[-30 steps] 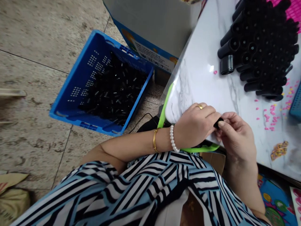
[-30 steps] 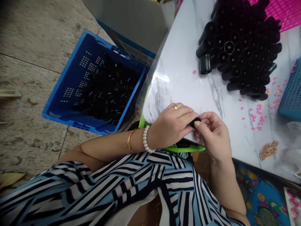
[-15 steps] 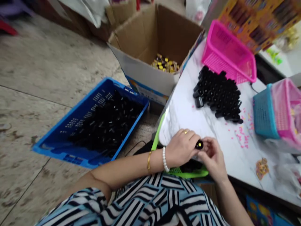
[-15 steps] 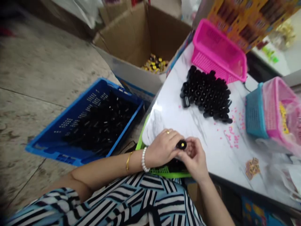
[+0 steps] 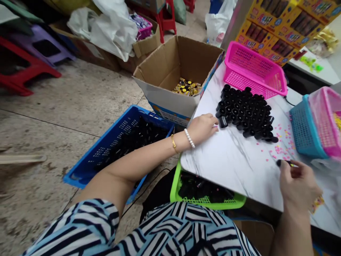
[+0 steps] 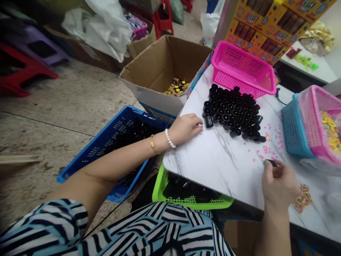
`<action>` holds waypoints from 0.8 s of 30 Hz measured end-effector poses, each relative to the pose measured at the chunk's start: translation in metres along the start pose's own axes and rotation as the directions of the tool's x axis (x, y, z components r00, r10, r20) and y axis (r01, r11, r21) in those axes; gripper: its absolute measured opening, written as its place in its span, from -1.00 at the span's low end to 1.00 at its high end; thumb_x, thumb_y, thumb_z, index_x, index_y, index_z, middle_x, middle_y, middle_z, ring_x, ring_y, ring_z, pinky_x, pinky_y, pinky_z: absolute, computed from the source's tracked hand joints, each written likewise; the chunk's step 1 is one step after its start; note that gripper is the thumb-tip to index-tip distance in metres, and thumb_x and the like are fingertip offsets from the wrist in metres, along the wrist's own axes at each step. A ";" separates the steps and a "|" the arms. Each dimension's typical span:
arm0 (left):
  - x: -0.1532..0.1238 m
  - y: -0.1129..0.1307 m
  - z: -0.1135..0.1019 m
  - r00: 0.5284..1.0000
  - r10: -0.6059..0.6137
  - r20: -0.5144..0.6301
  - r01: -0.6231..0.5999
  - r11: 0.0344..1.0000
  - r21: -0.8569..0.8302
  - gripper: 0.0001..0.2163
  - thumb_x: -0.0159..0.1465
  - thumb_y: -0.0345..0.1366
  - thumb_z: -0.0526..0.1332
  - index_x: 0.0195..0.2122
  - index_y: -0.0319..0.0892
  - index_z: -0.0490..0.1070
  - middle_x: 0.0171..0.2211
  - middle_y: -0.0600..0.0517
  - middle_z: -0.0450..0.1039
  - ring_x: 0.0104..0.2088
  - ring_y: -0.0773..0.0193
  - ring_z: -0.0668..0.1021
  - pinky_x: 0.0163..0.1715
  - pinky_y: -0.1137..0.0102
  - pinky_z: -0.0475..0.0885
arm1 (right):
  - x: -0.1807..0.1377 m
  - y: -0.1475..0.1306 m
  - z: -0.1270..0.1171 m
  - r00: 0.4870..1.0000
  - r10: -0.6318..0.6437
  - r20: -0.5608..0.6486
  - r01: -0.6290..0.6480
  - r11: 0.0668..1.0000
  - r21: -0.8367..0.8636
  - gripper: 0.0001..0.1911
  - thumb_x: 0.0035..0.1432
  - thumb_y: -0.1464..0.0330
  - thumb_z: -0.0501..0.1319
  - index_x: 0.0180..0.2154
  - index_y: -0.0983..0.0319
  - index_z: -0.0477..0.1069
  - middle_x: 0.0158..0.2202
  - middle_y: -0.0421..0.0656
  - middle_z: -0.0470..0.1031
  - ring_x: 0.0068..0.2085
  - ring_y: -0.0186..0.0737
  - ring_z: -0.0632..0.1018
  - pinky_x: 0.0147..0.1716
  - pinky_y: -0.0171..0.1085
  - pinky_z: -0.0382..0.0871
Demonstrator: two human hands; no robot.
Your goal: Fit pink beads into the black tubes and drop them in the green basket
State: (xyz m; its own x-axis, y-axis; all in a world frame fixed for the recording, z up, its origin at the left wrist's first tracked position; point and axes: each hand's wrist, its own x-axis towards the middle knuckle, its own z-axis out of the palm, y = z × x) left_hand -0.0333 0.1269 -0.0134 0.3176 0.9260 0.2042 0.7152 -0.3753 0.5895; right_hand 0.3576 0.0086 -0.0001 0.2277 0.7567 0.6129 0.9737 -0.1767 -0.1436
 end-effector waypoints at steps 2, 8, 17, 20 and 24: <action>0.009 -0.001 0.005 1.000 -0.014 0.020 0.013 1.000 0.019 -0.86 0.37 -0.31 0.34 -0.11 -0.20 0.66 -0.10 -0.11 0.60 -0.13 0.12 0.63 -0.10 0.27 0.50 | -0.011 -0.020 0.000 0.998 -0.051 0.038 0.048 0.996 0.077 -0.57 0.30 0.03 0.30 -0.06 0.24 0.65 -0.42 -0.11 0.59 -0.40 -0.06 0.58 -0.30 -0.11 0.42; -0.006 0.025 0.017 0.989 0.052 0.136 -0.045 0.997 -0.054 -0.87 0.39 -0.37 0.30 -0.18 -0.25 0.67 -0.14 -0.13 0.64 -0.16 0.15 0.65 -0.12 0.29 0.50 | -0.050 -0.102 -0.006 0.978 -0.134 0.161 0.057 0.909 0.413 -0.75 0.34 0.17 0.33 -0.11 0.19 0.64 -0.33 -0.13 0.63 -0.39 -0.19 0.58 -0.30 -0.17 0.48; -0.044 0.075 0.031 0.897 0.211 0.389 0.017 0.863 -0.505 -0.73 0.46 -0.37 0.17 -0.24 -0.17 0.70 -0.49 0.11 0.63 -0.42 0.35 0.62 -0.32 0.48 0.46 | -0.066 -0.128 0.001 0.910 -0.250 0.332 -0.096 0.652 0.752 -0.79 0.35 0.31 0.37 0.01 0.11 0.57 -0.28 -0.22 0.59 -0.32 -0.23 0.63 -0.28 -0.20 0.59; -0.039 0.060 0.029 0.925 0.283 0.253 -0.100 0.824 -0.557 -0.78 0.46 -0.27 0.22 -0.08 -0.18 0.68 -0.33 0.04 0.67 -0.31 0.31 0.66 -0.21 0.42 0.52 | -0.058 -0.110 0.009 0.920 -0.230 0.318 -0.029 0.768 0.640 -0.90 0.36 0.28 0.35 -0.13 0.15 0.56 -0.31 -0.22 0.58 -0.36 -0.25 0.60 -0.29 -0.20 0.56; -0.005 0.033 0.023 0.939 0.156 -0.308 -0.255 0.914 -0.316 -0.77 0.43 -0.17 0.29 -0.02 -0.19 0.57 -0.04 -0.13 0.58 0.04 0.12 0.59 0.15 0.18 0.50 | -0.033 -0.094 0.019 0.971 -0.187 0.149 0.094 0.872 0.480 -0.85 0.37 0.26 0.31 -0.13 0.19 0.58 -0.20 -0.12 0.58 -0.28 -0.20 0.58 -0.26 -0.16 0.57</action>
State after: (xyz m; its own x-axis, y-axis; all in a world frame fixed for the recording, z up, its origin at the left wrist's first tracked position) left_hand 0.0033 0.1093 -0.0126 0.2180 0.8234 0.5239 0.3759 -0.5662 0.7336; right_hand 0.2586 0.0126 -0.0219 0.0392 0.8617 0.5058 0.8705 0.2192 -0.4408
